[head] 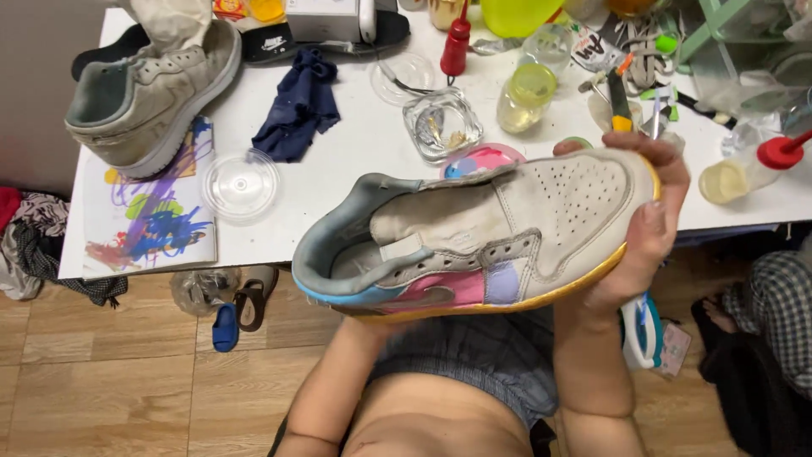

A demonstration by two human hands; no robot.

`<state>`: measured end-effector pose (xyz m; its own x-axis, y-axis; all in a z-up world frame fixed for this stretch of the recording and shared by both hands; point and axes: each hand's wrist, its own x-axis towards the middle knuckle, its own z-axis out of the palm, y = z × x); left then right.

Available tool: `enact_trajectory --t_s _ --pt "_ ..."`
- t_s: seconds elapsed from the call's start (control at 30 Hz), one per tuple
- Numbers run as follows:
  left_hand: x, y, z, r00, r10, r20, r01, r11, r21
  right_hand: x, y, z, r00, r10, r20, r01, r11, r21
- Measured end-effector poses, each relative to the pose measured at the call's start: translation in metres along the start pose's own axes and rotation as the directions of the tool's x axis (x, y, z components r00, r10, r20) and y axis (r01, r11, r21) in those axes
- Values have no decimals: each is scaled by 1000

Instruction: Painting a sneaker with various colors using a small paintbrush at a dyeing station

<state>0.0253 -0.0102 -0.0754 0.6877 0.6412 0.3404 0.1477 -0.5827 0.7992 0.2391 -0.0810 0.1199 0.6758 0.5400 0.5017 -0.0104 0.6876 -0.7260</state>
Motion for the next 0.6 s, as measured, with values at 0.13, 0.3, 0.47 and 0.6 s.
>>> enact_trajectory --t_s 0.13,0.3,0.47,0.6 --pt "20 22 -85 760 -146 -633 -212 865 -454 23 -4 -6 991 9 130 0 997 -72" --pt "3 96 -142 829 189 -526 -360 900 -244 38 4 14 953 -14 302 47 994 -100" --pt "40 141 -152 950 132 282 -52 960 -274 41 17 38 859 -115 498 174 982 -74" --pt "27 134 -142 944 204 260 -73 896 -437 38 23 54 842 94 531 -36 992 -118"
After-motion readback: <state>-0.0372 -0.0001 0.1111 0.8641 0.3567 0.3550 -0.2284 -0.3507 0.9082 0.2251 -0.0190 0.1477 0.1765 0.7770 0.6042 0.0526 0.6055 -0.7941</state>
